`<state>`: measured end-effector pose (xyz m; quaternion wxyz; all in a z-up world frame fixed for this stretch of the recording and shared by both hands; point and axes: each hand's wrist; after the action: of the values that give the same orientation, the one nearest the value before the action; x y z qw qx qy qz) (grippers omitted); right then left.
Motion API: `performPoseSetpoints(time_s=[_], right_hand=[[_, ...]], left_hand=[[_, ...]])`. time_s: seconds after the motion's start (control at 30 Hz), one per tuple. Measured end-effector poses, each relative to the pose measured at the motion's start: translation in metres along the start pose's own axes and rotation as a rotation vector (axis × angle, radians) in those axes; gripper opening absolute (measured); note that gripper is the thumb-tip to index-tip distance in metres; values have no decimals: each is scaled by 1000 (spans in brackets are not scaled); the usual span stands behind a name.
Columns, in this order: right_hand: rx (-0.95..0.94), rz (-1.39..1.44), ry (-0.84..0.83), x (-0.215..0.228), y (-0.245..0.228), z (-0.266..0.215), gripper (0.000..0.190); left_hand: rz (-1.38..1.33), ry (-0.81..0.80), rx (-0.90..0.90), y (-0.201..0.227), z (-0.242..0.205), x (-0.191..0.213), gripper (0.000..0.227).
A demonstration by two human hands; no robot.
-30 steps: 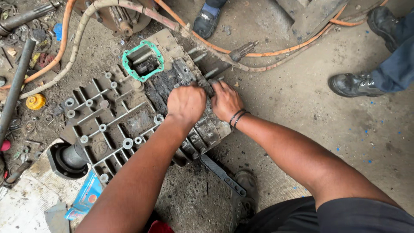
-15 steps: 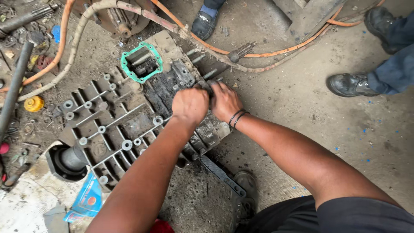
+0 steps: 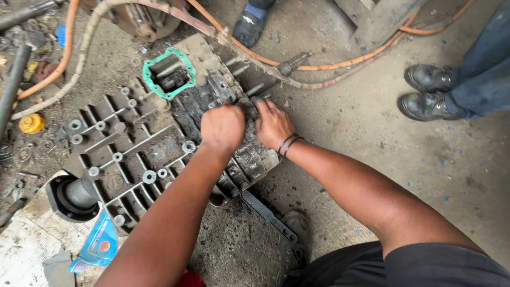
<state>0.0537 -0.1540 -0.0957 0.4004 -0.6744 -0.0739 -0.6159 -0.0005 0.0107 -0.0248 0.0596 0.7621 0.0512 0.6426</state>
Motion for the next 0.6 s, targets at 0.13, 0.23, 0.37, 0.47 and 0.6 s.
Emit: performPoseSetpoints(time_s=[0.13, 0.23, 0.37, 0.47, 0.6], right_hand=[[-53, -2, 7, 4, -1, 5, 45], [-175, 230, 162, 14, -10, 7, 28], [-321, 775, -166, 27, -23, -10, 14], [-316, 1071, -249, 21, -28, -27, 11], [-300, 1019, -168, 15, -15, -25, 7]], left_hand=[[-503, 217, 190, -13, -27, -7, 13], [-1107, 190, 264, -23, -36, -27, 21], [-1466, 121, 226, -9, -43, -53, 27], [-1500, -6, 223, 16, -48, -53, 23], [-1072, 41, 152, 28, -59, -39, 19]])
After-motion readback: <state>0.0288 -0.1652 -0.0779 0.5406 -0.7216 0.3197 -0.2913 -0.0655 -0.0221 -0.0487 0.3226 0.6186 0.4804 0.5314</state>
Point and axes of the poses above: each hand's wrist, its own z-axis towards the middle knuckle, its own x-axis out of the back of the hand, y = z × x, and after that the axes turned 11 degrees about -y, right-handed
